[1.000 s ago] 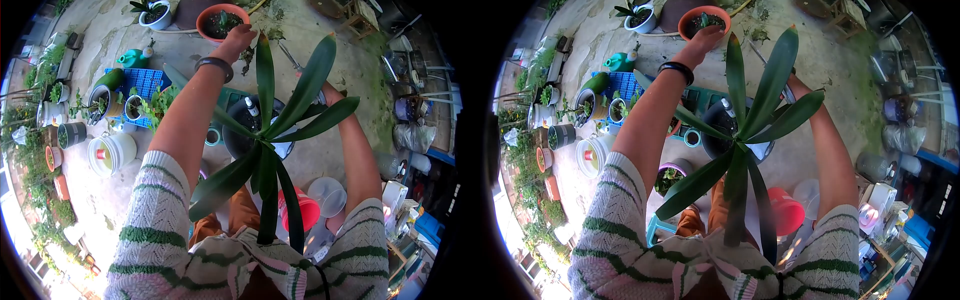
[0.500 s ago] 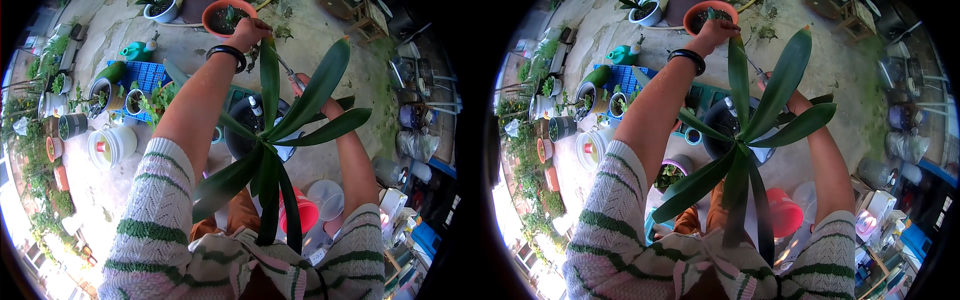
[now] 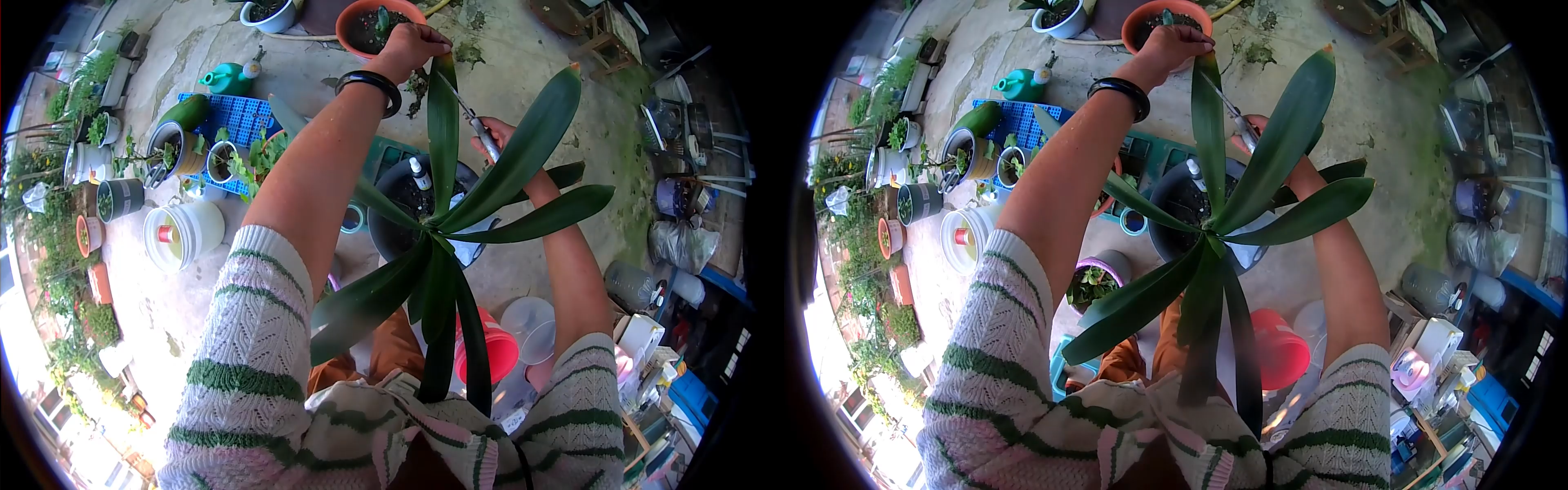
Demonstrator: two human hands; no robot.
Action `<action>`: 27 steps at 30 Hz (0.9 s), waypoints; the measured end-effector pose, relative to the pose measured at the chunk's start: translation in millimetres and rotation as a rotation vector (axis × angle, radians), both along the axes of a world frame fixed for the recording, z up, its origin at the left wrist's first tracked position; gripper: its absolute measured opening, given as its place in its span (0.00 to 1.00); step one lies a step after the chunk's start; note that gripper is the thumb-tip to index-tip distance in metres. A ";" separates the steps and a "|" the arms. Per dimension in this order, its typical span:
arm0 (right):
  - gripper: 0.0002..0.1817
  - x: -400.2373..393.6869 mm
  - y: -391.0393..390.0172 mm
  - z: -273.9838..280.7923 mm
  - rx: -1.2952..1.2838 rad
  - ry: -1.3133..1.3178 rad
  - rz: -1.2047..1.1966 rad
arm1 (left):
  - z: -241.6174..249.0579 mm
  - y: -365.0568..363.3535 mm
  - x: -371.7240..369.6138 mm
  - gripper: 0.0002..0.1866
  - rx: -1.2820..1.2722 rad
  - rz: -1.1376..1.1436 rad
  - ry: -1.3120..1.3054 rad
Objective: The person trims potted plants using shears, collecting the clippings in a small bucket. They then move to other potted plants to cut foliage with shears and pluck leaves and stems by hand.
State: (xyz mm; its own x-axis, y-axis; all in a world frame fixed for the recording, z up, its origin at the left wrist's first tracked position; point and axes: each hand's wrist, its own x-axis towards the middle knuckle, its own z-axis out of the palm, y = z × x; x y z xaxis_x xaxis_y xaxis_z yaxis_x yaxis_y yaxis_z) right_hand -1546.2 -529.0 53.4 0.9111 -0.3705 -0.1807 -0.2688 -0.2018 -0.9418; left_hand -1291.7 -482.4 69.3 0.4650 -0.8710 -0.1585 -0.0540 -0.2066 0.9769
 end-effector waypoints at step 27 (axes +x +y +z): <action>0.19 9.8 -2.8 -3.2 -0.311 -0.169 0.019 | 15.0 8.5 9.0 0.06 -0.140 0.021 -0.080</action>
